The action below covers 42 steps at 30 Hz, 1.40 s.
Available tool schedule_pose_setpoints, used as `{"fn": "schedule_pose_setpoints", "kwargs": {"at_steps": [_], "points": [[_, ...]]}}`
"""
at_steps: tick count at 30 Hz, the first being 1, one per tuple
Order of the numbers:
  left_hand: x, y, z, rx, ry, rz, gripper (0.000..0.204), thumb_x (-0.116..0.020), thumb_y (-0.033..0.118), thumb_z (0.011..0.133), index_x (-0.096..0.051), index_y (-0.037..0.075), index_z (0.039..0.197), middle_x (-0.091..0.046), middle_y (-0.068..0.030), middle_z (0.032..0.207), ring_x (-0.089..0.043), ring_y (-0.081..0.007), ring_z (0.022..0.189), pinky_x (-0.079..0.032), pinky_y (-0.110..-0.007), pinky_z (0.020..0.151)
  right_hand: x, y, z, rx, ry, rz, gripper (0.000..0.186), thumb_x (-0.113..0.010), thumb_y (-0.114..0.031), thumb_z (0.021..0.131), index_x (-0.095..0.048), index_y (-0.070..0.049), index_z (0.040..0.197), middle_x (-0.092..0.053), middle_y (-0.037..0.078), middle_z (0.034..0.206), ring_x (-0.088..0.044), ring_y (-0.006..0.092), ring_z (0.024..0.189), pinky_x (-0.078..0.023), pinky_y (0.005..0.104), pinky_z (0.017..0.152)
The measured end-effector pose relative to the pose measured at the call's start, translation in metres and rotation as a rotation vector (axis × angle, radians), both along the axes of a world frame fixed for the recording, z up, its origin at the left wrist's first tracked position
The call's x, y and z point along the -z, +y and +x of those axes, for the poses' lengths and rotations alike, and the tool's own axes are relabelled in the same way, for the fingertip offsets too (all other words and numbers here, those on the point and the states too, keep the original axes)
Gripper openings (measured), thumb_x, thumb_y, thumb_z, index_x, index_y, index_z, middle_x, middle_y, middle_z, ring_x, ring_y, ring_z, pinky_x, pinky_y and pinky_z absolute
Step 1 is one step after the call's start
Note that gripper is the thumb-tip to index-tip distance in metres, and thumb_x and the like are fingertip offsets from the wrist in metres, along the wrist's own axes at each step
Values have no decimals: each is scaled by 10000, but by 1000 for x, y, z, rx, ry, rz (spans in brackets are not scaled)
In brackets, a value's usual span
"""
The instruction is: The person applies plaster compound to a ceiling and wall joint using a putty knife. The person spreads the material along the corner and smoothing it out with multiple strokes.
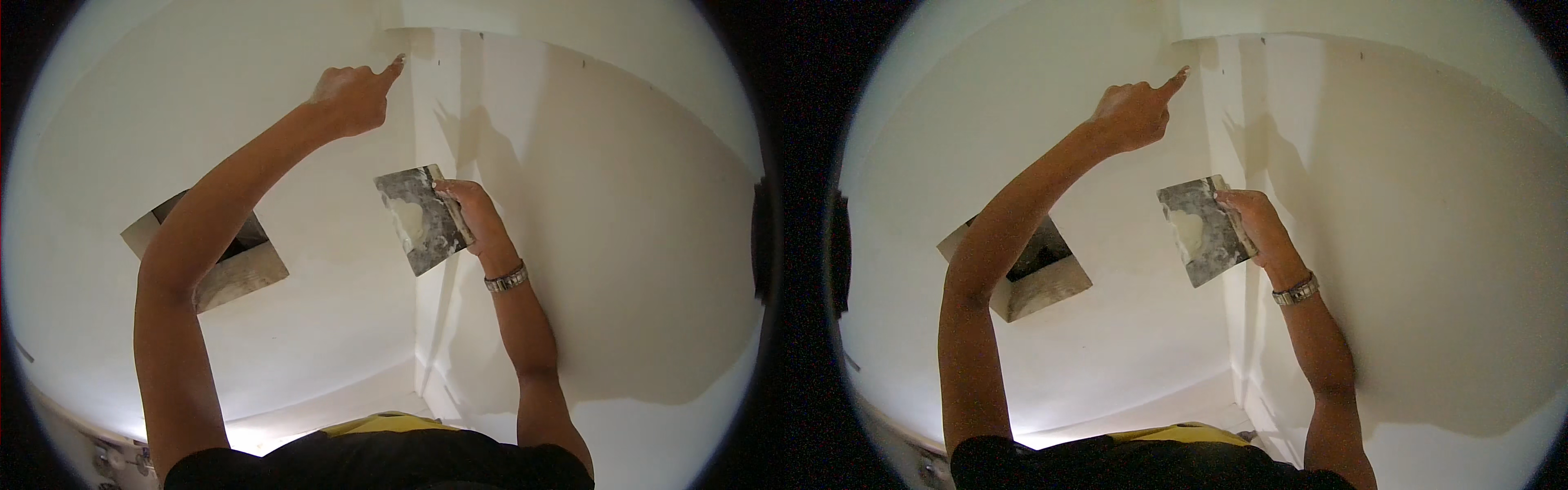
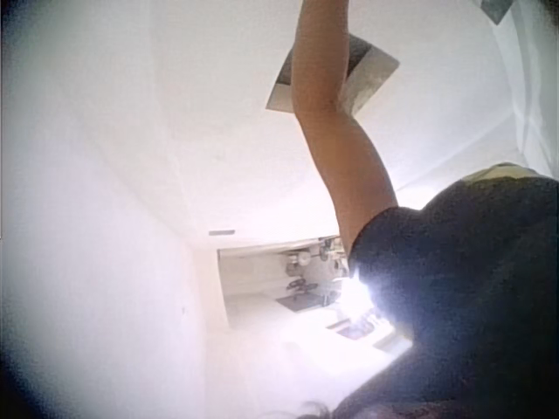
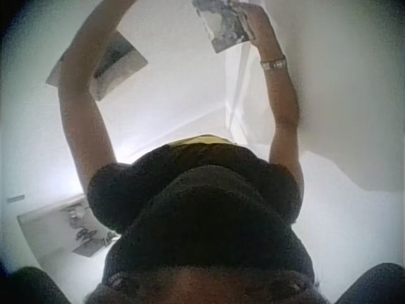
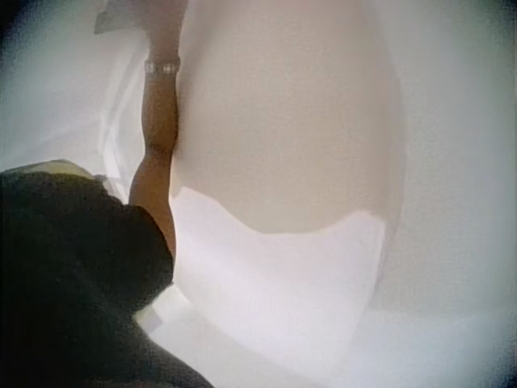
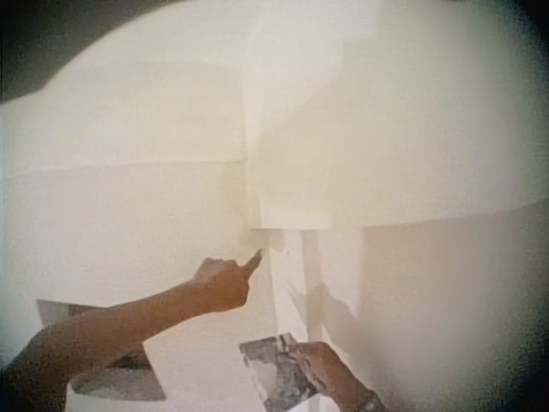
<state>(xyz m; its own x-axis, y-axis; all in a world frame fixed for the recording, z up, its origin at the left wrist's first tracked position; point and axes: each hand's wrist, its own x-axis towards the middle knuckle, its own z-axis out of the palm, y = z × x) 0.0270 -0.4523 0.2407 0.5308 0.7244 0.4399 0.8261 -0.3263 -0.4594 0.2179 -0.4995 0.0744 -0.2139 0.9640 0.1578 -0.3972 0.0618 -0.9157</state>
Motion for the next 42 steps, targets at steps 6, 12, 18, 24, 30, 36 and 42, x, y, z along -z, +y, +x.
{"fn": "schedule_pose_setpoints", "kwargs": {"at_steps": [6,12,18,24,30,36,42], "points": [[-18,23,2,-19,94,140,697,-548,147,872,-243,125,1499,-643,-118,695,-643,-253,592,-488,-400,552,-3,-1,-2,4,-42,-8,251,-584,-204,885,-627,41,925,-632,81,831,-629,151,671,-546,300,621],[-31,32,17,-67,203,175,646,-529,178,917,-244,72,1486,-650,-95,678,-639,-235,578,-481,-393,548,-5,-5,-3,58,-64,7,262,-565,-194,887,-621,56,938,-631,98,851,-643,169,690,-560,314,636],[-33,37,22,-113,285,231,606,-437,343,992,-231,49,1481,-669,-84,716,-649,-229,616,-499,-379,588,0,-1,-3,75,-8,1,251,-593,-169,878,-637,51,990,-639,91,864,-631,146,712,-542,287,634],[-32,43,16,-133,233,232,655,-462,418,976,-261,28,1462,-671,-96,729,-655,-240,648,-509,-375,616,-1,-1,-3,48,-27,18,241,-591,-174,878,-646,47,958,-638,82,862,-625,140,716,-535,276,629],[-39,36,9,-160,288,200,683,-509,416,957,-281,-7,1443,-658,-90,684,-651,-248,638,-510,-382,626,-9,-11,-5,65,-46,23,241,-583,-177,895,-630,59,922,-643,94,838,-654,167,685,-563,307,609],[-38,24,-5,-156,347,221,637,-516,377,960,-335,-34,1412,-656,-95,679,-649,-255,630,-510,-391,612,-3,-3,-2,24,-17,26,224,-599,-175,883,-635,43,921,-641,87,837,-635,147,689,-548,288,616],[-47,-4,-20,-59,201,272,522,-486,312,972,-420,-15,1373,-667,-115,712,-659,-263,621,-534,-408,586,-11,-12,-1,15,-30,14,215,-615,-173,869,-641,23,953,-638,74,880,-629,142,766,-545,294,687]]}}
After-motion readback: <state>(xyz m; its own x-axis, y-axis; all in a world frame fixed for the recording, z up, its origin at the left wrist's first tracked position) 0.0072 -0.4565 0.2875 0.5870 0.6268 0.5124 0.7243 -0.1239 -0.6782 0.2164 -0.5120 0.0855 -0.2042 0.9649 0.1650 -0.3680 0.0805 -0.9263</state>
